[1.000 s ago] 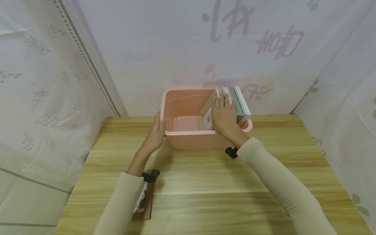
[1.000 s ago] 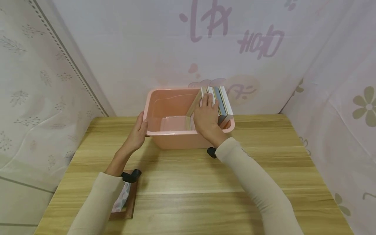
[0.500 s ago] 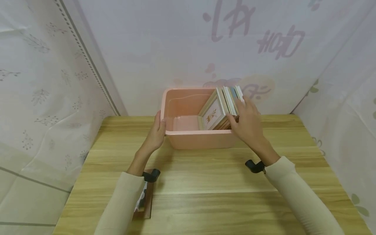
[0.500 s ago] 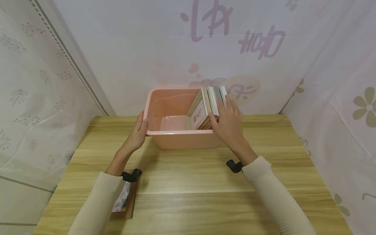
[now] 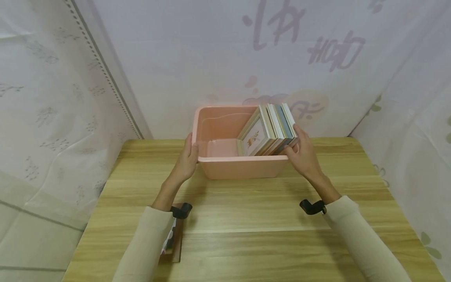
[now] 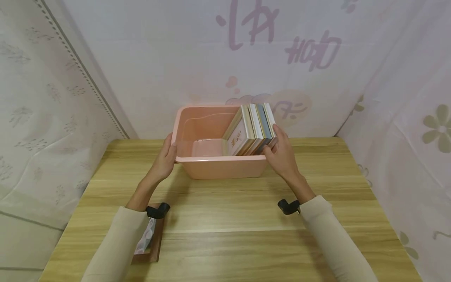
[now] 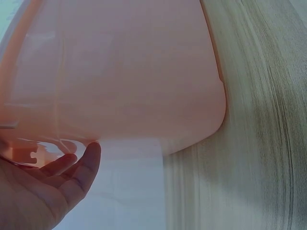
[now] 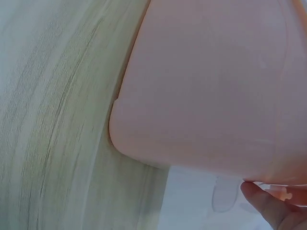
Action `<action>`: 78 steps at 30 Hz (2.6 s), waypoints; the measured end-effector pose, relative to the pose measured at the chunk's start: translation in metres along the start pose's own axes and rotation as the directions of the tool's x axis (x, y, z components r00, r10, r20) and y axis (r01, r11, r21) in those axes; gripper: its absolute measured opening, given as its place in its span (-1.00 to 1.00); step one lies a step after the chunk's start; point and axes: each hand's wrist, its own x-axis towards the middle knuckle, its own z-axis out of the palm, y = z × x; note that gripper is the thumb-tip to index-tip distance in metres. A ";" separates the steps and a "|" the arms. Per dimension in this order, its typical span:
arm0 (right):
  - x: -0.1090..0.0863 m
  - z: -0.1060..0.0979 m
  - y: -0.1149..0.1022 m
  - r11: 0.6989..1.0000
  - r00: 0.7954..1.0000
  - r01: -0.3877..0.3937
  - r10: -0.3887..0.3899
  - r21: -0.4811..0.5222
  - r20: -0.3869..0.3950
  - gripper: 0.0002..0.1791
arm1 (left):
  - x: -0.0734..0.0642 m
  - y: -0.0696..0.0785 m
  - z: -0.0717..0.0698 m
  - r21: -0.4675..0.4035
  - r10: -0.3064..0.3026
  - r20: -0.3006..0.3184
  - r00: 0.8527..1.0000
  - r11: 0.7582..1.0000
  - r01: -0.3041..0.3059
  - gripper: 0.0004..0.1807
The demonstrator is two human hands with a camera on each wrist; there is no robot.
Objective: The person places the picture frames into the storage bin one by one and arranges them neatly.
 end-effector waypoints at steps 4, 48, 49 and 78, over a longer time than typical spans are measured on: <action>-0.002 0.000 0.002 0.996 0.998 -0.052 0.050 0.067 0.035 -0.17 | 0.001 0.000 0.001 -0.015 0.004 -0.009 1.000 1.000 -0.004 -0.45; -0.007 0.003 0.003 0.991 0.995 -0.080 0.073 0.110 0.065 -0.17 | -0.097 -0.024 -0.031 0.702 -0.234 -0.056 0.971 0.682 0.205 -0.15; -0.007 0.003 0.003 0.991 0.995 -0.080 0.073 0.112 0.065 -0.17 | -0.104 -0.026 -0.031 0.721 -0.238 -0.051 0.970 0.663 0.200 -0.13; -0.014 -0.007 -0.039 0.982 0.995 -0.083 0.071 0.168 0.076 -0.20 | -0.153 -0.048 -0.001 0.815 -0.522 -0.153 0.839 0.414 0.406 0.07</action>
